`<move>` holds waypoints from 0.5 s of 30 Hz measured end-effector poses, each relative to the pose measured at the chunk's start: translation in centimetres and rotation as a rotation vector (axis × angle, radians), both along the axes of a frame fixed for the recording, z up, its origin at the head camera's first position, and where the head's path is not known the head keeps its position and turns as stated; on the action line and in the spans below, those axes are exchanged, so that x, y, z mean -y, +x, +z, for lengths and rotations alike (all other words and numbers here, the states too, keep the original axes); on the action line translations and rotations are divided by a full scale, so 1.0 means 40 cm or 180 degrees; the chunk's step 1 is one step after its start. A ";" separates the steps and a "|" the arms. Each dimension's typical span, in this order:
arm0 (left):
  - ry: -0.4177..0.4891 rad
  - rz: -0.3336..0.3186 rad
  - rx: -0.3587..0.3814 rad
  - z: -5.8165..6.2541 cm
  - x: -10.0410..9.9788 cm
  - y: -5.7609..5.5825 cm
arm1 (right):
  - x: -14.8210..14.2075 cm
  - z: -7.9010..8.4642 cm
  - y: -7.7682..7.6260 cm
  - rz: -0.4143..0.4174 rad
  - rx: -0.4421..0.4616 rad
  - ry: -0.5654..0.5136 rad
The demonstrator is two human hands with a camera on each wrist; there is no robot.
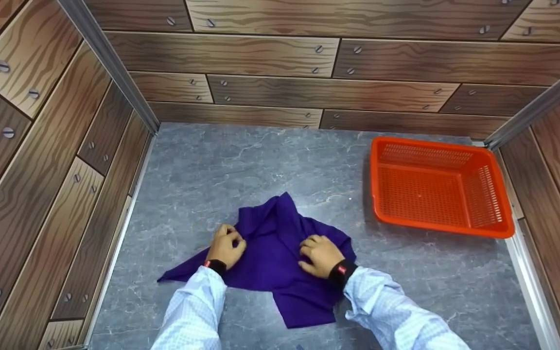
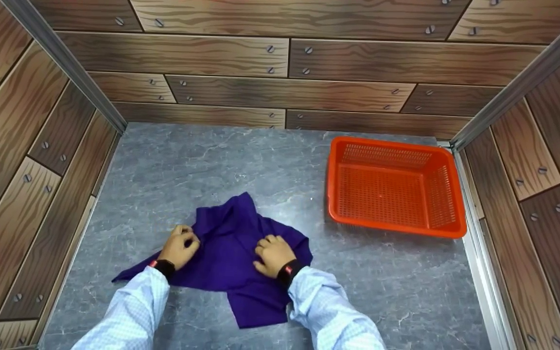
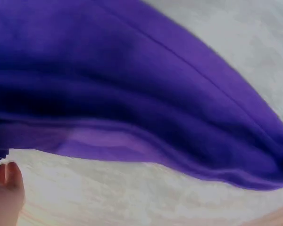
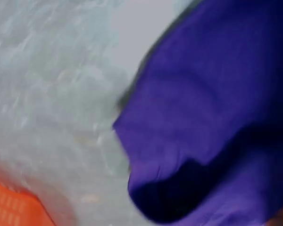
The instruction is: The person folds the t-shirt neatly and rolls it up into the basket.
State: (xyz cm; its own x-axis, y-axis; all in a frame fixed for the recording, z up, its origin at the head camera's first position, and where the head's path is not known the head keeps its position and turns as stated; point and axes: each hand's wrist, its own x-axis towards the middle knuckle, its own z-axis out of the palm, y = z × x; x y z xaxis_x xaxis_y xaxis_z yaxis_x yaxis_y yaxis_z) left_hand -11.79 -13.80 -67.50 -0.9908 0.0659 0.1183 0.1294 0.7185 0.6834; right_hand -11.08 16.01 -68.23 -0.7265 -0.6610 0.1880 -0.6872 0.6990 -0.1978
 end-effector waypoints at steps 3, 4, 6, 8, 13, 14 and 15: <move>0.0357 0.0472 0.0105 0.003 -0.012 -0.018 | 0.026 0.011 -0.019 -0.0295 0.0031 -0.0169; 0.0453 0.0646 0.0148 0.005 -0.015 -0.023 | 0.037 0.018 -0.026 -0.0368 0.0063 -0.0251; 0.0572 0.0927 0.0285 0.007 -0.018 -0.032 | 0.061 0.033 -0.041 -0.0434 0.0171 -0.0424; 0.0580 0.1065 0.0474 0.008 -0.021 -0.036 | 0.085 0.044 -0.051 -0.0421 0.0346 -0.0523; 0.0354 0.0917 0.0861 0.002 -0.027 -0.032 | 0.130 0.040 -0.052 -0.0584 0.0735 -0.0382; 0.0298 0.0847 0.0878 0.000 -0.028 -0.030 | 0.135 0.035 -0.050 -0.0692 0.0744 -0.0297; 0.0246 0.0769 0.0879 -0.003 -0.029 -0.028 | 0.139 0.027 -0.048 -0.0805 0.0717 -0.0201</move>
State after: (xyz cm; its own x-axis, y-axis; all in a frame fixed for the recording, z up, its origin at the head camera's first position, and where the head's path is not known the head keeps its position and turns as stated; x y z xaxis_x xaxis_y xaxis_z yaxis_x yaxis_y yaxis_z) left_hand -12.93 -12.63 -67.62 -0.9720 -0.1723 -0.1601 -0.2343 0.6507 0.7222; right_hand -12.99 10.47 -67.15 -0.8938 -0.4468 0.0389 -0.4278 0.8233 -0.3731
